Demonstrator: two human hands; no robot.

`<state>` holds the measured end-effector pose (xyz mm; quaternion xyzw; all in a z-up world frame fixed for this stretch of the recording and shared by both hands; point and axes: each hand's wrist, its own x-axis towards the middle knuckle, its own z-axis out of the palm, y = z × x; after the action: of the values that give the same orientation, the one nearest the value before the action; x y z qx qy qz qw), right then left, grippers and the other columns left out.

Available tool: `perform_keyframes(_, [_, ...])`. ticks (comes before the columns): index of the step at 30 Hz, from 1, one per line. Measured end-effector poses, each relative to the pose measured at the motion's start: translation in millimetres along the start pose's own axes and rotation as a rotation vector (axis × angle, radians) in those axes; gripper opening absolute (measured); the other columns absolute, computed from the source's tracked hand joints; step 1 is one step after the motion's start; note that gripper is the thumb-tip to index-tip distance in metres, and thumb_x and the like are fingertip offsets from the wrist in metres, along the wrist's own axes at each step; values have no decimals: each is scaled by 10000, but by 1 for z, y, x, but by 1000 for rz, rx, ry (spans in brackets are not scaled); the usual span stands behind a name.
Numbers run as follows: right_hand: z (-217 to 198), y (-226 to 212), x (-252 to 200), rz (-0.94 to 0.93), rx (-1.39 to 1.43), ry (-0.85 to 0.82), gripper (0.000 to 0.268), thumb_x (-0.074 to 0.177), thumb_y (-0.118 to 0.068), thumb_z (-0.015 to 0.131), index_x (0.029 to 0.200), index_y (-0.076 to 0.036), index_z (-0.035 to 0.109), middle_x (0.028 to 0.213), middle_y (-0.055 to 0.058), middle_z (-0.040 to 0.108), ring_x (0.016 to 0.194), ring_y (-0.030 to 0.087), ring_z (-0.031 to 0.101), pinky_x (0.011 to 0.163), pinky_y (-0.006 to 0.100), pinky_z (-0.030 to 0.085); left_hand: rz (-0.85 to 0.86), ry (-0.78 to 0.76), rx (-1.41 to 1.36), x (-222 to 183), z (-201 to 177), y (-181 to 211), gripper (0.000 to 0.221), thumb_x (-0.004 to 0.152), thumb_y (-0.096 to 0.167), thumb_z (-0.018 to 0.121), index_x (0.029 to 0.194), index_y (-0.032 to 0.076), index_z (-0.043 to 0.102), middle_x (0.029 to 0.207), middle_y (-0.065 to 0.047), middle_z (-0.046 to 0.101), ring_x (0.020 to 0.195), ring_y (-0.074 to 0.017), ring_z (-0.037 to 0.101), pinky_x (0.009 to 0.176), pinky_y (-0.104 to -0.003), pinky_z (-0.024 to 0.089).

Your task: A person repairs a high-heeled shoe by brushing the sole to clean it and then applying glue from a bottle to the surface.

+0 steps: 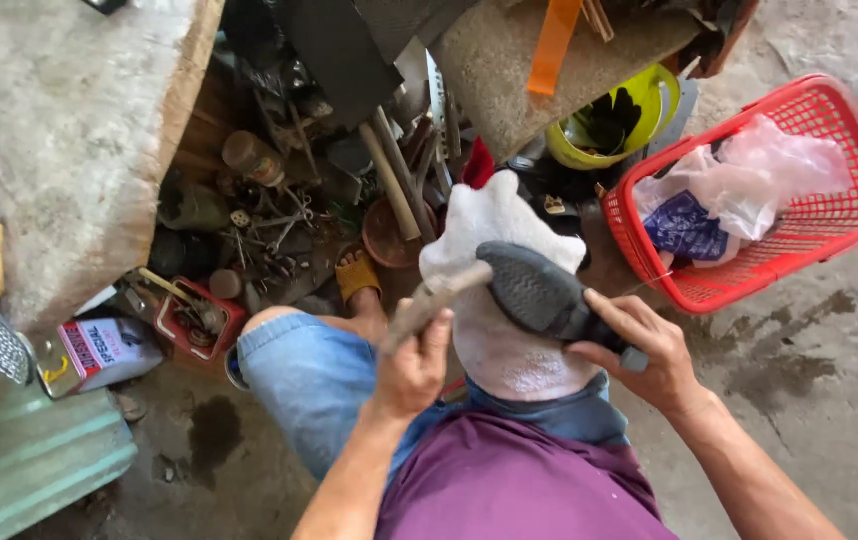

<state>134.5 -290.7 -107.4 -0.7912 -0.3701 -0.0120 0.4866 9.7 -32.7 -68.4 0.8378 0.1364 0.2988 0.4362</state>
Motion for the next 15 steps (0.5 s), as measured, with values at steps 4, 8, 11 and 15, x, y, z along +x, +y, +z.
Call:
perform_keyframes(4, [-1,2,3,22,22,-39,643,726,-196,891,1332,-74,715,971,140,721,702,305,688,648,393,558,-12,-35,45,-49,5,-67,197,1006,153,652,947,-15,737,752,-204,695,699,-319,715,633,-380,577])
perform_keyframes(8, [-2,-1,16,1,31,-62,649,732,-200,891,1342,-74,710,970,146,708,692,315,676,627,400,543,-36,-84,48,1,-8,-16,211,1041,181,611,984,4,711,707,-138,636,640,-238,664,592,-349,558])
perform_keyframes(11, [-2,0,25,-7,34,-90,640,732,-220,895,1332,-83,717,979,137,707,718,309,684,638,389,551,6,26,-76,44,-20,34,206,1032,219,571,1014,45,681,614,-3,539,506,-151,551,514,-277,514])
perform_keyframes(15, [-1,-15,49,-14,47,-95,598,754,-224,896,1307,-70,724,976,145,708,749,304,694,647,394,563,41,-119,95,65,-19,40,292,1029,199,590,915,-23,742,663,-254,672,746,-416,736,548,-462,565])
